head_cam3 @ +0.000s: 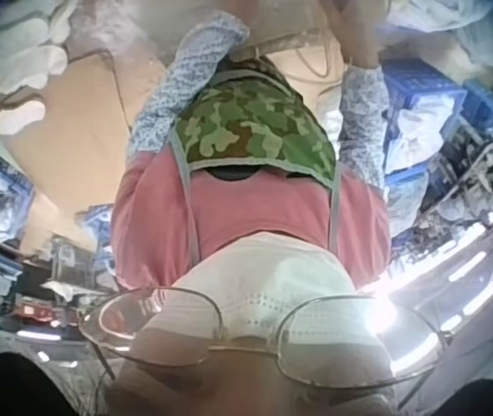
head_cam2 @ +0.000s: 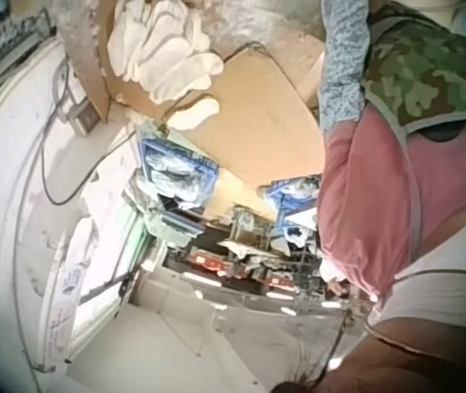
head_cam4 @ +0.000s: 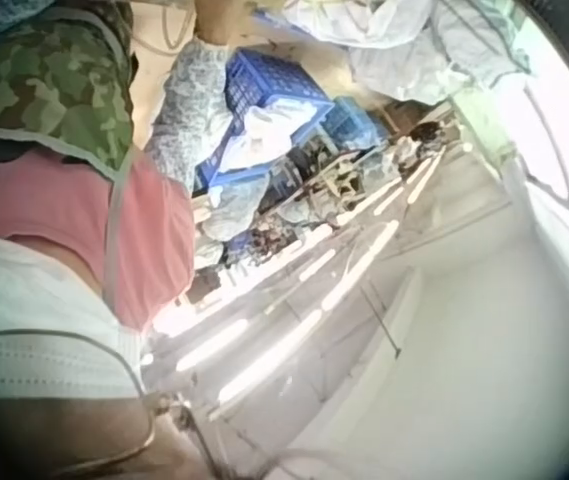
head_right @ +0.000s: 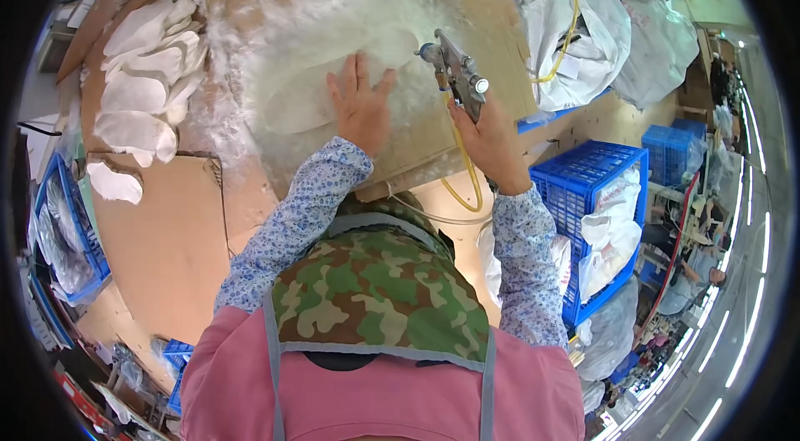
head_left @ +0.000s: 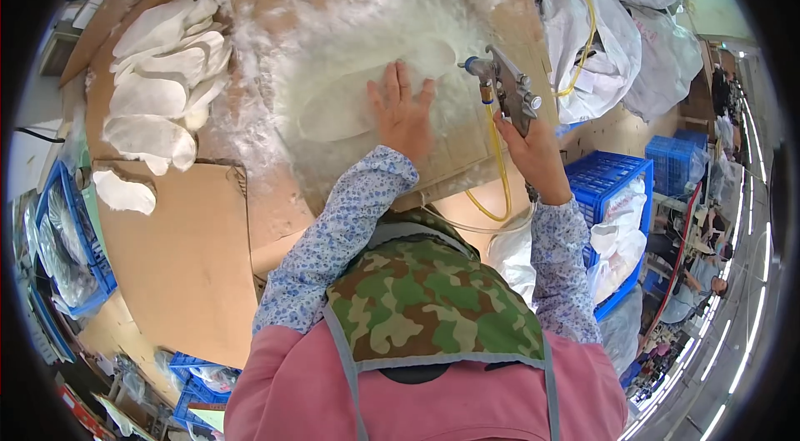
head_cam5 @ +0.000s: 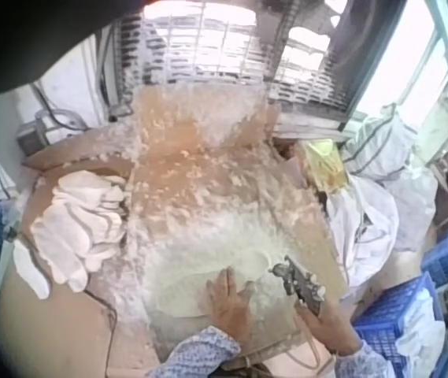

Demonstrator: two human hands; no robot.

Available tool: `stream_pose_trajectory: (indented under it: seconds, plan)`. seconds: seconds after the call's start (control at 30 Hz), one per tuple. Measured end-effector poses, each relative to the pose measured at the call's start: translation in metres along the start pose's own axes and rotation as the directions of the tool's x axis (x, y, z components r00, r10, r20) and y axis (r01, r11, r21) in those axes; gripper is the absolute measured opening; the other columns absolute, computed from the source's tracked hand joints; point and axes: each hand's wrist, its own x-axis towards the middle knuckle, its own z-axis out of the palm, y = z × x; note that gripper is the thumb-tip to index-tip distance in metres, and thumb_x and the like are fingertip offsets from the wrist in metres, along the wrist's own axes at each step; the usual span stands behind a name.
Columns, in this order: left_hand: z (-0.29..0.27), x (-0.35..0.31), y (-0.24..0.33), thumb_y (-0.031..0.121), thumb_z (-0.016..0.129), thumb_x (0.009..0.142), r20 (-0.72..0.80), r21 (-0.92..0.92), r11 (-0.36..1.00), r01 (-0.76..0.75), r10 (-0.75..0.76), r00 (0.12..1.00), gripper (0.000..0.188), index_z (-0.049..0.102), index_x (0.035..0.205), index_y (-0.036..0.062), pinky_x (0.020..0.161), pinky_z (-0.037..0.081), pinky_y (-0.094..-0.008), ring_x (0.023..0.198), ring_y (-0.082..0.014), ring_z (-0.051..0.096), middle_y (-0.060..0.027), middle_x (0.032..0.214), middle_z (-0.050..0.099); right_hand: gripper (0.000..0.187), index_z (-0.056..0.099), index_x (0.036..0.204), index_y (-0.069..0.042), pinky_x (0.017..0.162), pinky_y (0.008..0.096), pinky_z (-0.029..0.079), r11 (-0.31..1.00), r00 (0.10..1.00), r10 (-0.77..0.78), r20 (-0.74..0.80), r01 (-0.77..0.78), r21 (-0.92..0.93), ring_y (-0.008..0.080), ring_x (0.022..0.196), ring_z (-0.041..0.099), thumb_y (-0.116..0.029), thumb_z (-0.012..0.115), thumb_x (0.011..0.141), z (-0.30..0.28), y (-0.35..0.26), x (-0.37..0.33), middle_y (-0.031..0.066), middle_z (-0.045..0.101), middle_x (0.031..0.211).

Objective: Applying spray adhesive to shoe insoles and attaching white cotton padding layers.

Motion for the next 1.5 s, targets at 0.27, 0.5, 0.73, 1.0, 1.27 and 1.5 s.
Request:
stream_pose_trajectory:
  seconds: [0.27, 0.5, 0.73, 1.0, 1.27, 1.5]
  plan:
    - [0.006, -0.001, -0.002, 0.008, 0.052, 0.085, 0.019, -0.018, 1.0, -0.012, 0.012, 1.0, 0.045, 0.057, 0.129, 0.011, 0.113, 0.006, -0.0654, 0.145, -0.0407, 0.017, -0.0278, 0.152, 0.026, 0.032, 0.053, 0.116, 0.004, 0.077, 0.0409, 0.047, 0.998, 0.998, 0.045, 0.042, -0.043, -0.046, 0.0348, 0.085, 0.061, -0.013, 0.062, 0.091, -0.002, -0.003, -0.001, 0.0214, 0.063, 0.095]
    - [0.008, -0.002, -0.003, 0.005, 0.052, 0.082, -0.009, -0.02, 1.0, 0.004, -0.004, 1.0, 0.049, 0.057, 0.129, 0.0146, 0.113, 0.008, -0.0642, 0.145, -0.0377, 0.018, -0.0253, 0.153, 0.027, 0.03, 0.053, 0.114, 0.005, 0.075, 0.0405, 0.048, 0.999, 0.999, -0.042, -0.032, 0.041, -0.023, 0.0323, 0.083, 0.061, -0.013, 0.062, 0.091, 0.001, -0.002, -0.002, 0.0198, 0.064, 0.093]
    - [0.008, -0.002, -0.004, 0.005, 0.053, 0.081, -0.017, -0.023, 1.0, -0.008, 0.008, 1.0, 0.049, 0.057, 0.129, 0.0143, 0.113, 0.008, -0.0647, 0.145, -0.0389, 0.019, -0.0267, 0.152, 0.027, 0.027, 0.055, 0.109, 0.005, 0.073, 0.039, 0.048, 0.999, 1.0, -0.009, -0.02, 0.008, -0.04, 0.0276, 0.081, 0.061, -0.012, 0.063, 0.091, 0.0, -0.007, -0.006, 0.0174, 0.064, 0.091]
    - [0.01, -0.002, -0.004, 0.007, 0.052, 0.083, -0.038, -0.015, 1.0, -0.007, 0.006, 0.999, 0.046, 0.058, 0.128, 0.0156, 0.113, 0.01, -0.064, 0.144, -0.0388, 0.02, -0.0267, 0.151, 0.029, 0.026, 0.057, 0.109, 0.005, 0.072, 0.0384, 0.047, 0.994, 0.994, 0.11, 0.006, -0.11, 0.001, 0.0253, 0.078, 0.06, -0.013, 0.063, 0.091, -0.001, -0.007, -0.007, 0.0163, 0.065, 0.088]
    - [0.011, -0.004, -0.006, 0.008, 0.055, 0.082, -0.084, -0.056, 0.997, -0.045, 0.04, 0.996, 0.041, 0.06, 0.123, 0.0098, 0.113, 0.014, -0.0619, 0.143, -0.0412, 0.022, -0.0287, 0.15, 0.03, 0.029, 0.057, 0.108, 0.005, 0.069, 0.0384, 0.047, 0.974, 0.969, 0.222, 0.112, -0.216, -0.067, 0.0248, 0.074, 0.059, -0.019, 0.063, 0.092, 0.001, -0.009, -0.011, 0.0151, 0.064, 0.081]
    - [0.007, -0.009, -0.01, 0.007, 0.055, 0.082, -0.095, -0.082, 0.995, -0.051, 0.043, 0.994, 0.039, 0.06, 0.121, 0.0078, 0.115, 0.015, -0.0575, 0.143, -0.0414, 0.021, -0.0286, 0.15, 0.03, 0.021, 0.057, 0.106, 0.0, 0.054, 0.0263, 0.04, 0.986, 0.99, -0.14, -0.013, 0.138, -0.098, 0.0087, 0.063, 0.047, -0.014, 0.065, 0.092, 0.016, 0.0, -0.009, 0.0005, 0.055, 0.08]
